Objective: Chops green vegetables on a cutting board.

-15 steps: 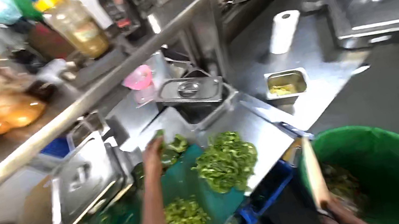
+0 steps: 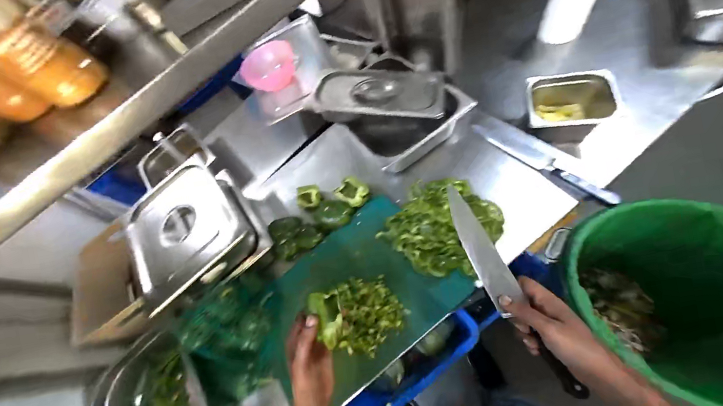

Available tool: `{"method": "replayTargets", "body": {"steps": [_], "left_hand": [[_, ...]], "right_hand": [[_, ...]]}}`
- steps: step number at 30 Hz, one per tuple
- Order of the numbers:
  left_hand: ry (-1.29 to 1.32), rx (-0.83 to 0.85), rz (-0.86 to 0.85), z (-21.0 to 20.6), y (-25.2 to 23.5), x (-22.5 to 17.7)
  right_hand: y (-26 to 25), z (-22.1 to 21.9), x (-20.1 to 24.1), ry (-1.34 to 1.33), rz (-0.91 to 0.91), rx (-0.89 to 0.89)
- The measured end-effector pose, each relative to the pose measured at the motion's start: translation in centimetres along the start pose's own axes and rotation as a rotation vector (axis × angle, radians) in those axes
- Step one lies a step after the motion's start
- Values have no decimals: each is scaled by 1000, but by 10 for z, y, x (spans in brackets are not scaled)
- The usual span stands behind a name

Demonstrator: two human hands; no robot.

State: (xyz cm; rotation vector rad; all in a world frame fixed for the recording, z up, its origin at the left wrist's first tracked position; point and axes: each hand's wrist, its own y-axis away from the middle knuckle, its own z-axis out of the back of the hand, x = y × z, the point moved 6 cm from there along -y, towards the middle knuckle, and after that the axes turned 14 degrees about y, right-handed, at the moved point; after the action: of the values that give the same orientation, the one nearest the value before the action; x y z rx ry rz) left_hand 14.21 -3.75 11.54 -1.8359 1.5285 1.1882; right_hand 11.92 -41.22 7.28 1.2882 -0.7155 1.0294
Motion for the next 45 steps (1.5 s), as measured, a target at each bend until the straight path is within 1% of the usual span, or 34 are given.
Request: {"method": "replayTargets", "body": {"steps": [3,6,8,9,10,12,14,16,18,20,23,26,28,29,30,33,34,37,38,39,42,43,45], "left_hand": [[-143,-112,-134,51,24,-35],[-295,-184,-272,96,48,-56],[-364,-169,-328,114,59,-58],[-398,-142,-335,120,62,-53],[-460,-106,-330,123,62,-44],[-705,-3,-301,119,58,-22],[-1008,108,-210,111,49,5],[-1171,205,-128,105,40,24],[-1182,255,-127,104,32,21],[-1158,321,-142,105,27,11],[-1190,508,-63,95,18,2],[-1281,647,10,79,6,-2],[-1300,708,12,73,0,-3],[-1300,723,-3,72,0,-3],[-1301,726,-11,73,1,-3],[-1310,703,-53,77,5,-2],[-1310,691,-73,78,6,-3],[-1295,690,-110,81,9,-2],[-1289,699,-126,82,10,-1],[-1285,704,-140,82,10,-1],[-1270,692,-175,86,11,1],[-1270,683,-179,87,10,1],[-1258,666,-201,88,11,0]], "right_hand": [[22,-82,17,485,93,125],[46,-177,30,926,174,299],[52,-231,26,1163,165,423],[51,-247,24,1237,141,445],[48,-254,22,1274,110,423],[35,-250,23,1297,37,309],[23,-237,29,1314,-21,209],[19,-232,35,1357,-43,201],[21,-234,43,1428,-39,244],[23,-238,42,1489,-44,300],[20,-238,39,1509,-43,368],[30,-230,70,1565,4,385],[41,-223,95,1614,49,398],[44,-224,99,1626,58,414],[41,-229,93,1608,59,432],[9,-251,46,1501,97,463],[6,-250,47,1505,111,462],[28,-229,93,1591,129,462],[33,-226,100,1608,128,466],[33,-228,97,1602,130,468],[7,-252,48,1510,147,483],[3,-252,50,1516,151,476],[13,-238,79,1578,158,471]]}}
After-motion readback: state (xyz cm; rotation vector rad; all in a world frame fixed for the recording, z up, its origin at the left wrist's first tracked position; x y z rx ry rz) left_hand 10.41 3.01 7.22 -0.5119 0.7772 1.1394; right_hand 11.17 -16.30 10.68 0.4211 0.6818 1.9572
